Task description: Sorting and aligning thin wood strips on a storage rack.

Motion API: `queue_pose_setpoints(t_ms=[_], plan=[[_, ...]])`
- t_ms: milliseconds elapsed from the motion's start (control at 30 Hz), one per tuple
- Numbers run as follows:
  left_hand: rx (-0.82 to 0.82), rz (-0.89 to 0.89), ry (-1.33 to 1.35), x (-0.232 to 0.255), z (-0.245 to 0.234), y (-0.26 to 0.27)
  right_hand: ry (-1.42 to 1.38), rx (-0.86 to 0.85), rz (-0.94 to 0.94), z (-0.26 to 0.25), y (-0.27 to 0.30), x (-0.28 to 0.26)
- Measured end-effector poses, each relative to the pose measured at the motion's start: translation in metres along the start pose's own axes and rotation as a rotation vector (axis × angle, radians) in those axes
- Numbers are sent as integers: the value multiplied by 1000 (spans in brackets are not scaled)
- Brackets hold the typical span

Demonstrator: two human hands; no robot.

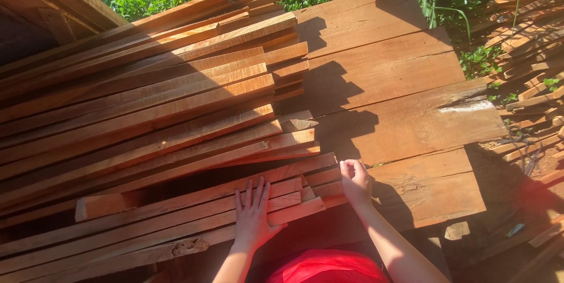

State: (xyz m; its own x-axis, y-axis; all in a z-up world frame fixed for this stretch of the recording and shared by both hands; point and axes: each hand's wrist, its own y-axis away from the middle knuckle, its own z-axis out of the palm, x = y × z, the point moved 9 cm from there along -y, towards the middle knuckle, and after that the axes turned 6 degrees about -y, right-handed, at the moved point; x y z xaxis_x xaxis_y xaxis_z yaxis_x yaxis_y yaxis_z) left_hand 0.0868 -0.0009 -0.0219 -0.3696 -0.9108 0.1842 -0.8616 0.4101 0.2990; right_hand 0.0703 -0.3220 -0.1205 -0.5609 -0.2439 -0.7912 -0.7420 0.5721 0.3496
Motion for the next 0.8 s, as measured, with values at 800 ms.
queue_pose_setpoints(t_ms=[800], plan=[[-226,-246,122,-54,28,-86,-786,-666,559,102,31,-10]])
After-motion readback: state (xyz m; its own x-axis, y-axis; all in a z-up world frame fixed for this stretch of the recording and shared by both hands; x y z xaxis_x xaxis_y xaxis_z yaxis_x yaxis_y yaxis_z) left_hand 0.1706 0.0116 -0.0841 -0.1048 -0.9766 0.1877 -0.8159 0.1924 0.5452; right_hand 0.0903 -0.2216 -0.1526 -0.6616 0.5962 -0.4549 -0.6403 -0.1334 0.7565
